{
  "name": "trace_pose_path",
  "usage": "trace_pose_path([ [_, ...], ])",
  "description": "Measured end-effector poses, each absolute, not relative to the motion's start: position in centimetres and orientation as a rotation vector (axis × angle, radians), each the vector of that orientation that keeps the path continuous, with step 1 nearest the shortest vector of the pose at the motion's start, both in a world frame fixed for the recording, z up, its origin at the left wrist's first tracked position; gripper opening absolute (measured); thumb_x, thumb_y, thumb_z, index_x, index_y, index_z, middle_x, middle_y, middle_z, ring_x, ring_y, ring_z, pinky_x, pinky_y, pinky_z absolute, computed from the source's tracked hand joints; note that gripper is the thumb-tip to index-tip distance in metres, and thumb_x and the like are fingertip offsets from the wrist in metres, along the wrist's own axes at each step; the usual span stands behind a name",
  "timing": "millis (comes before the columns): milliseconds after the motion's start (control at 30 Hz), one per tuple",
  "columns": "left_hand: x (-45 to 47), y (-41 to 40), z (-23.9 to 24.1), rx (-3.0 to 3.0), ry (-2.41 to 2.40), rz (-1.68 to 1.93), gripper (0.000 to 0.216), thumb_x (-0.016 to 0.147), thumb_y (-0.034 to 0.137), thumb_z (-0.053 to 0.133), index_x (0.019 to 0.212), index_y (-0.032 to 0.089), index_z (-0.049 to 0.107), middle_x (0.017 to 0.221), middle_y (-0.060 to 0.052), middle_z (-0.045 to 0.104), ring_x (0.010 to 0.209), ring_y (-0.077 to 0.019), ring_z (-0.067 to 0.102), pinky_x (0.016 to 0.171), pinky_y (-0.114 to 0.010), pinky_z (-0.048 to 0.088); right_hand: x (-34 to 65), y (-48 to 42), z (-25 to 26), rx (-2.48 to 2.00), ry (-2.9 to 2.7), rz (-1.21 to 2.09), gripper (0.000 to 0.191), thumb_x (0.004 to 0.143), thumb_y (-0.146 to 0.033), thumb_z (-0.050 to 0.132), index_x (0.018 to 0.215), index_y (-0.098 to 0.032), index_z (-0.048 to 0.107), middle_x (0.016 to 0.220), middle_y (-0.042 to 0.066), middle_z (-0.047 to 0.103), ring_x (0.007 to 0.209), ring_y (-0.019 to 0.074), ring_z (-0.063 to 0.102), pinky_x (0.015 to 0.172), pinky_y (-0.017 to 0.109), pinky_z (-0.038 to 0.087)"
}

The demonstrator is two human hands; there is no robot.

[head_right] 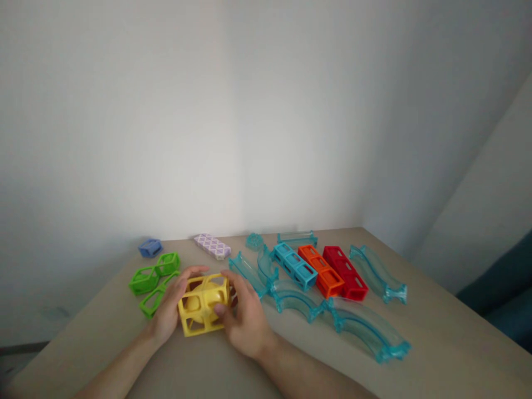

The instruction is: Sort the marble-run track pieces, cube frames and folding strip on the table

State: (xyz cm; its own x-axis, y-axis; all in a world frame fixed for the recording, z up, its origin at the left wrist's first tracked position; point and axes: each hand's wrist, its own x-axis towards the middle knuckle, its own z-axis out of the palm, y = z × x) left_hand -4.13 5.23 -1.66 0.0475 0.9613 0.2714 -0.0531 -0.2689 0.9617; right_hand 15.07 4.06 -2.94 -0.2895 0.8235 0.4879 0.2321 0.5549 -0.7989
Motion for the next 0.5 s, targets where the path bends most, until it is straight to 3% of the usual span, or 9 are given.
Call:
trace_pose_path([
  [133,-4.1,5.2,-2.0,1.401,1.017,1.363,0.052,0.085,0.057,0.05,0.121,0.02,0.056,0.109,-0.009,0.065,0.101,-0.0274,0.06,0.084,-0.033,0.048,15.1,4.6,-3.1,-0.942,-1.804,0.619,0.05,0.084,-0.012,0.054,0.131,-0.024,0.043,0.122,0.009,0.056,0.112,0.0237,0.052,0.091,0.038,0.048],
  [267,-4.0,4.8,-1.5,1.499,0.993,1.294,0.053,0.085,0.049,0.057,0.13,0.021,0.049,0.123,-0.01,0.061,0.115,-0.0283,0.054,0.092,-0.033,0.046,15.4,4.6,-2.3,-1.011,-1.845,0.498,0.043,0.085,-0.009,0.05,0.126,-0.022,0.047,0.119,0.01,0.057,0.114,0.0254,0.05,0.094,0.041,0.046],
  [500,-3.9,4.4,-1.0,1.594,1.086,1.283,0.049,0.085,0.046,0.058,0.126,0.02,0.054,0.115,-0.008,0.065,0.106,-0.0271,0.059,0.087,-0.031,0.046,15.4,3.3,-0.7,-1.007,-1.969,0.453,0.052,0.081,-0.021,0.062,0.13,-0.021,0.044,0.116,0.011,0.057,0.11,0.0264,0.052,0.095,0.042,0.044],
])
